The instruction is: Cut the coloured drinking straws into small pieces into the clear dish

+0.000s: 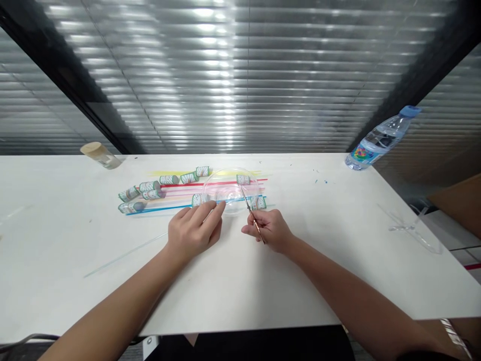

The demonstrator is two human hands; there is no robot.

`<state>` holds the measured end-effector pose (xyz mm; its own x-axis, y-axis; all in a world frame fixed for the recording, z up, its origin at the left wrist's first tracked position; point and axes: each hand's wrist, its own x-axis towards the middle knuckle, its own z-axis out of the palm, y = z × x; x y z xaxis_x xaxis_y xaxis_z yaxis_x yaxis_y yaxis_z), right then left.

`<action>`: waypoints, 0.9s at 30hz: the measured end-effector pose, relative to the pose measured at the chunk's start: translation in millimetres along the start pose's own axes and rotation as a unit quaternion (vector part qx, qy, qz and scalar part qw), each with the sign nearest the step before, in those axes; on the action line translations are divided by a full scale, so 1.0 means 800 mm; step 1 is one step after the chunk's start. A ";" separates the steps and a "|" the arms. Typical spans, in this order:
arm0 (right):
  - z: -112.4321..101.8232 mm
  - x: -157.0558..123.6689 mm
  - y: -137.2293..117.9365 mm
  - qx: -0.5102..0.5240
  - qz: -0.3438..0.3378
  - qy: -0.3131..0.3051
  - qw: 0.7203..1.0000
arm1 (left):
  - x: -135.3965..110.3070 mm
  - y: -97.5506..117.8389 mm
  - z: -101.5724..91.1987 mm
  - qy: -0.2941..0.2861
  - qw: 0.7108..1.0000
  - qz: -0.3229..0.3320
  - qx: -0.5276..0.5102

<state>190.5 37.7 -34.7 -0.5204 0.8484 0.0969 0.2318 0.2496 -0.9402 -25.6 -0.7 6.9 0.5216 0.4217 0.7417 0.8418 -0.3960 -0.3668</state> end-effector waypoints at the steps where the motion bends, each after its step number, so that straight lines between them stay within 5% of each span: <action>1: -0.001 0.000 0.001 -0.003 -0.010 0.003 1.000 | 0.001 0.000 0.000 0.002 1.000 0.000 0.003; 10: -0.005 -0.002 0.007 -0.028 -0.051 -0.019 0.998 | 0.001 0.000 0.001 0.006 1.000 -0.006 0.005; 27: -0.008 -0.004 0.002 -0.015 -0.029 -0.065 0.997 | 0.001 0.000 0.003 0.012 1.000 0.010 -0.009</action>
<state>198.1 38.7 -34.7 -0.6346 0.7657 0.1053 0.2229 0.3118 -0.9236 -24.5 1.5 6.4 0.5348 0.3941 0.7475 0.8285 -0.4182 -0.3723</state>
